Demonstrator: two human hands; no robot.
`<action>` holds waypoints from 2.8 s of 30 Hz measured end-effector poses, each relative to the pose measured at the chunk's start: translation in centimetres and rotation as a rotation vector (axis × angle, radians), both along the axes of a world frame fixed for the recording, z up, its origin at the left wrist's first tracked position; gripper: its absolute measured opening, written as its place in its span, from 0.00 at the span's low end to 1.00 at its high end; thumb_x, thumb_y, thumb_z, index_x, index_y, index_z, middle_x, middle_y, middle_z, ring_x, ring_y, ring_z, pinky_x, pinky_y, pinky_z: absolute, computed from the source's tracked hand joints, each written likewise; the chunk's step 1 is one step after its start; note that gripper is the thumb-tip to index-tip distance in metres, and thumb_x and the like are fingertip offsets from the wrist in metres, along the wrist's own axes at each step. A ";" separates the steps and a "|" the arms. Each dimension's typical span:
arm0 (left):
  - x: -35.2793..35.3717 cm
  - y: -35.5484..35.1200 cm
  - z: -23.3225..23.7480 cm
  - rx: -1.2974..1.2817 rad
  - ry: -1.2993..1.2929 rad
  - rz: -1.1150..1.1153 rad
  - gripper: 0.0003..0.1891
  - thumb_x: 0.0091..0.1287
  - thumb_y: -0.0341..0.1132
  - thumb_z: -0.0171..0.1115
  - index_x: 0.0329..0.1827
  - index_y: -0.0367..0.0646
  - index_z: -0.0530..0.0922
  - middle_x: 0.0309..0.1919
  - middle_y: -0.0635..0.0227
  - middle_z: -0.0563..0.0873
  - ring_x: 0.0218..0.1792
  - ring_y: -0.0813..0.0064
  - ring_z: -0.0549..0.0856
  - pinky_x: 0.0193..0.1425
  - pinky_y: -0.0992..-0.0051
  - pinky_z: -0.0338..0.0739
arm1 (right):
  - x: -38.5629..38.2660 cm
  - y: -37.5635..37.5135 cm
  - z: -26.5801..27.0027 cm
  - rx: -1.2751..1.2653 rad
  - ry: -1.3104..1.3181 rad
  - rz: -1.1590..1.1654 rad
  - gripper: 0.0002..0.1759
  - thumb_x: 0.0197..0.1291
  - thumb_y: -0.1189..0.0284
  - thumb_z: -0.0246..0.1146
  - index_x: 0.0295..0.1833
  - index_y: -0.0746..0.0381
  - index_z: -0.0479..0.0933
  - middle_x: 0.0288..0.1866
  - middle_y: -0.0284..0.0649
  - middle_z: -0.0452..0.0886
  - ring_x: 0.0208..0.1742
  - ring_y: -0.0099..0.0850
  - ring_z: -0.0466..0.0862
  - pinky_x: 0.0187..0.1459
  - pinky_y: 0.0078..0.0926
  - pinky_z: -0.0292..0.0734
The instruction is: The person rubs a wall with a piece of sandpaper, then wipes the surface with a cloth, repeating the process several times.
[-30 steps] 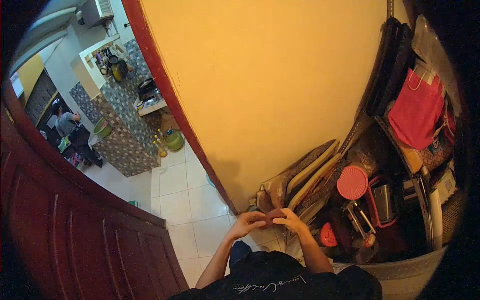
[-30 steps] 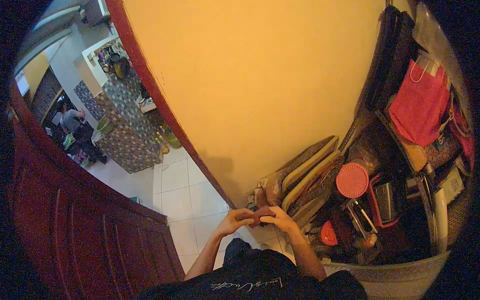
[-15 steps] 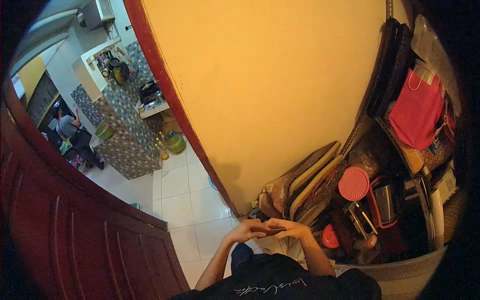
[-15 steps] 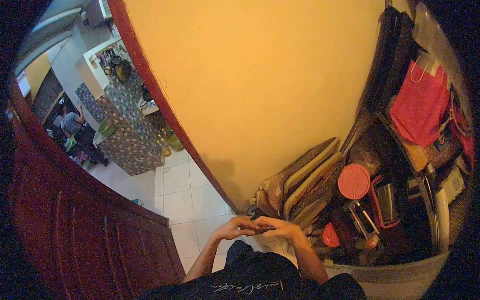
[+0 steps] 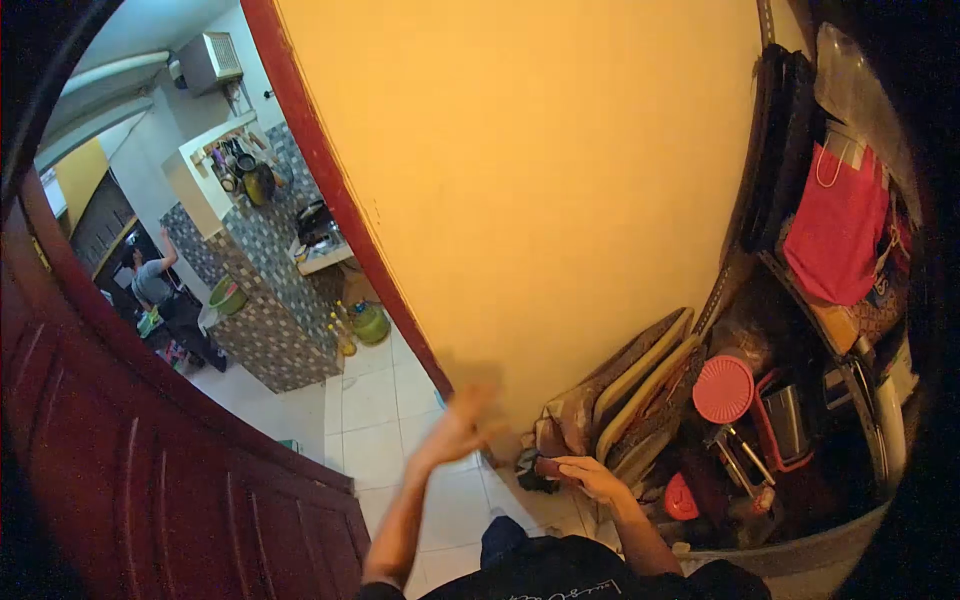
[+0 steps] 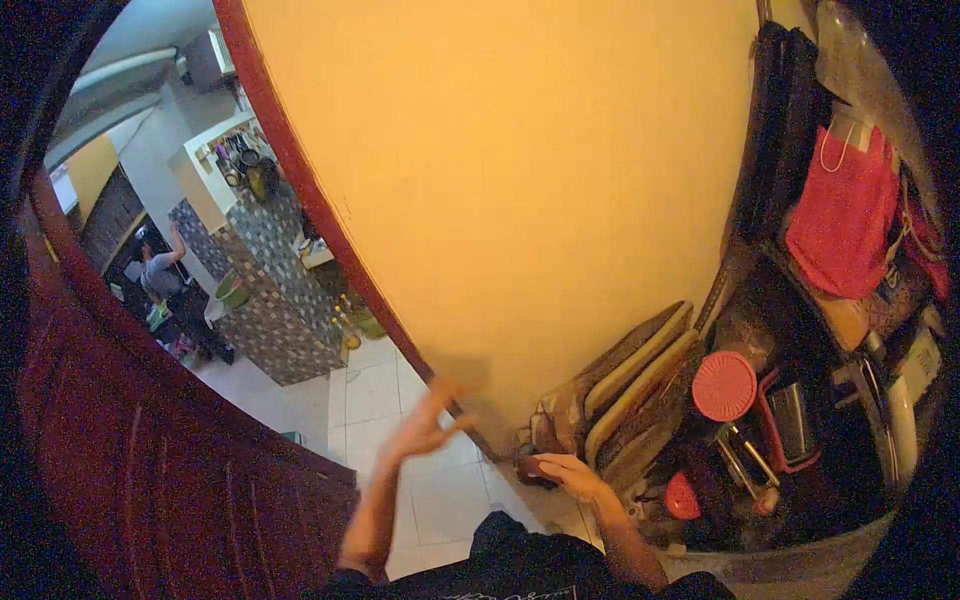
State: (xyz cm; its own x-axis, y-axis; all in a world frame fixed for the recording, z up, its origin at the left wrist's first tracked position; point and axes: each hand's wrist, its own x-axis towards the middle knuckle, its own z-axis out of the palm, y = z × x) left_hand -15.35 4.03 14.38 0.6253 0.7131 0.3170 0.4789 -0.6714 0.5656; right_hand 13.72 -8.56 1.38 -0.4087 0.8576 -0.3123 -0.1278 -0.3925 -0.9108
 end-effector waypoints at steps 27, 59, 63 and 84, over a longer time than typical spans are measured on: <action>-2.2 22.2 49.7 1.335 -0.559 0.577 0.35 0.81 0.45 0.45 0.82 0.30 0.53 0.73 0.32 0.68 0.69 0.31 0.72 0.74 0.49 0.68 | -8.2 30.5 39.6 2.604 -1.252 -0.073 0.29 0.68 0.68 0.53 0.74 0.64 0.71 0.77 0.45 0.73 0.78 0.41 0.72 0.79 0.47 0.66; -2.4 21.1 49.0 1.209 -0.621 0.581 0.32 0.81 0.45 0.44 0.85 0.46 0.52 0.61 0.32 0.80 0.56 0.30 0.82 0.57 0.44 0.78 | -7.1 32.4 51.1 2.481 -1.507 -0.591 0.34 0.70 0.63 0.48 0.82 0.48 0.64 0.84 0.28 0.64 0.85 0.37 0.62 0.82 0.61 0.49; -2.5 21.2 49.1 1.234 -0.634 0.575 0.33 0.81 0.46 0.44 0.85 0.46 0.52 0.62 0.32 0.80 0.56 0.30 0.82 0.58 0.45 0.78 | -8.9 31.4 45.6 2.680 -1.520 0.232 0.34 0.70 0.61 0.49 0.82 0.49 0.64 0.84 0.29 0.65 0.85 0.39 0.62 0.83 0.58 0.47; -2.6 21.6 49.4 1.241 -0.654 0.551 0.33 0.80 0.46 0.45 0.84 0.45 0.54 0.68 0.35 0.76 0.62 0.33 0.80 0.64 0.47 0.76 | -9.3 32.1 48.2 2.411 -1.554 -0.303 0.33 0.72 0.65 0.47 0.83 0.44 0.62 0.86 0.23 0.62 0.87 0.31 0.58 0.76 0.81 0.39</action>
State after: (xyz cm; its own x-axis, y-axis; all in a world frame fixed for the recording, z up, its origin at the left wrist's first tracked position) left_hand -17.92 25.63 63.74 -0.1098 -0.1176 0.9870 0.7185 -0.6956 -0.0029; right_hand 4.39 23.52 49.59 -0.8066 0.0652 0.5875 0.5673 0.3644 0.7385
